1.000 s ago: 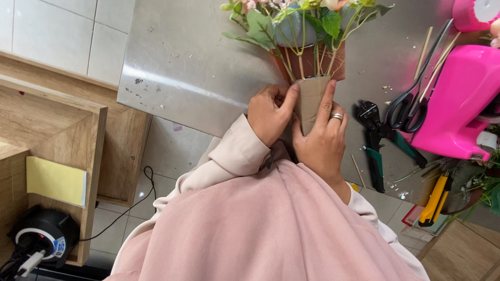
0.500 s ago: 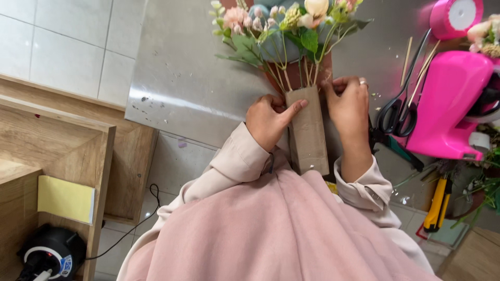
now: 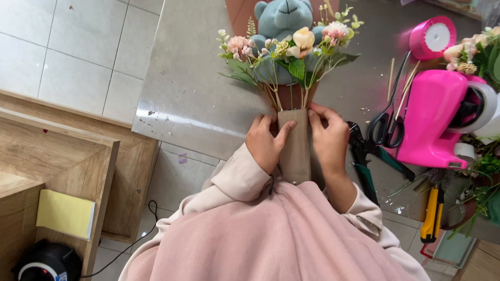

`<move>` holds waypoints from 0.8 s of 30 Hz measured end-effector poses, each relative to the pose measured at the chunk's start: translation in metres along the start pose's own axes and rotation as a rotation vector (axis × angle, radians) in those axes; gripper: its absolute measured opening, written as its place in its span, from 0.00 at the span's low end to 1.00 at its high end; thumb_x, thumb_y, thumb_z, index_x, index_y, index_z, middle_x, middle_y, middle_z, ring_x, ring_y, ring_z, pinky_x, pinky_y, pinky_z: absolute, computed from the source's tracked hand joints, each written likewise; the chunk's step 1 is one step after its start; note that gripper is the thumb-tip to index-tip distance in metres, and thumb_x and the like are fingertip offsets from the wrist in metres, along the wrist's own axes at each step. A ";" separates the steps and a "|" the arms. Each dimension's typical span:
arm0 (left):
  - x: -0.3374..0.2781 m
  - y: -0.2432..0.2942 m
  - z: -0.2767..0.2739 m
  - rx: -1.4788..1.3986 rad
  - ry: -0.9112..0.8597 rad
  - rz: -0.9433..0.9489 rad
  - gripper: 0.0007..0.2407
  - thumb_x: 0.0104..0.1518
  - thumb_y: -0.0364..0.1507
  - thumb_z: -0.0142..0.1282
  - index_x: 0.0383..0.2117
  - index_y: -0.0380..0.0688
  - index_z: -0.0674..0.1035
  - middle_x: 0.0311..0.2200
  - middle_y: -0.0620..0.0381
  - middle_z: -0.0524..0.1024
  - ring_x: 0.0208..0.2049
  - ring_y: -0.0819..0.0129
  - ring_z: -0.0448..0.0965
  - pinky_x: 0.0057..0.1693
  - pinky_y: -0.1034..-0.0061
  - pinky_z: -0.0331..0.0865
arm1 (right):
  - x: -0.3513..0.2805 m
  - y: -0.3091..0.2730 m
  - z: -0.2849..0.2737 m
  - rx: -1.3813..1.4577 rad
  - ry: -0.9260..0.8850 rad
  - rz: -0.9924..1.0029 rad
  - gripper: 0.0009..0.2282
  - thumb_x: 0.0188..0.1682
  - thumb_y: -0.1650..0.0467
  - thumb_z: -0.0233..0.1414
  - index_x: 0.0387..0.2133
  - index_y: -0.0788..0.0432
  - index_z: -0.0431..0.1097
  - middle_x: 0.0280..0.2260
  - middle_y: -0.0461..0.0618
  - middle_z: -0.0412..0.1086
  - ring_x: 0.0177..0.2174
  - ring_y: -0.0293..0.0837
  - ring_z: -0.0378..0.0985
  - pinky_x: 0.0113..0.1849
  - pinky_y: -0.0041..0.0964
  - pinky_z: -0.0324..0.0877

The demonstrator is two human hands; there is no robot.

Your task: The person prepares decorative wrapping paper and assembles a floral bouquet by securing flowers and a small bear to a cardboard base and wrapping it.

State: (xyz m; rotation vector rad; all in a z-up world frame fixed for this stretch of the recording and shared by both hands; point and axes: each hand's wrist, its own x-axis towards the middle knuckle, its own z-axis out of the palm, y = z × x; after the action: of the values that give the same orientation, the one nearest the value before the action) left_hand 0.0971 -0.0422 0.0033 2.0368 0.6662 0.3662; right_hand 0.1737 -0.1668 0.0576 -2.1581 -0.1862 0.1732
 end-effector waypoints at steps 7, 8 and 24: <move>-0.001 0.043 -0.026 -0.216 0.072 0.160 0.18 0.54 0.37 0.69 0.39 0.32 0.82 0.31 0.51 0.77 0.35 0.51 0.85 0.40 0.72 0.79 | -0.024 -0.015 -0.010 -0.044 0.275 -0.246 0.06 0.55 0.77 0.57 0.43 0.63 0.79 0.33 0.56 0.74 0.35 0.47 0.78 0.40 0.38 0.74; 0.001 0.050 -0.031 -0.224 0.072 0.180 0.18 0.54 0.37 0.69 0.39 0.32 0.82 0.31 0.51 0.77 0.35 0.51 0.85 0.40 0.72 0.79 | -0.028 -0.014 -0.010 -0.044 0.294 -0.256 0.06 0.55 0.77 0.57 0.43 0.63 0.79 0.33 0.56 0.74 0.35 0.47 0.78 0.40 0.38 0.74; 0.033 0.044 -0.027 -0.384 -0.068 0.062 0.16 0.62 0.38 0.60 0.31 0.32 0.79 0.27 0.43 0.74 0.36 0.41 0.83 0.40 0.59 0.79 | -0.019 -0.026 -0.001 0.171 0.181 -0.333 0.30 0.39 0.74 0.68 0.56 0.65 0.64 0.52 0.58 0.60 0.54 0.56 0.67 0.56 0.50 0.66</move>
State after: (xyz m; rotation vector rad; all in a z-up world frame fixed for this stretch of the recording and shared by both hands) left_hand 0.1243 -0.0227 0.0552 1.6975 0.4518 0.4233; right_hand 0.1534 -0.1568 0.0803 -1.9290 -0.4061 -0.1906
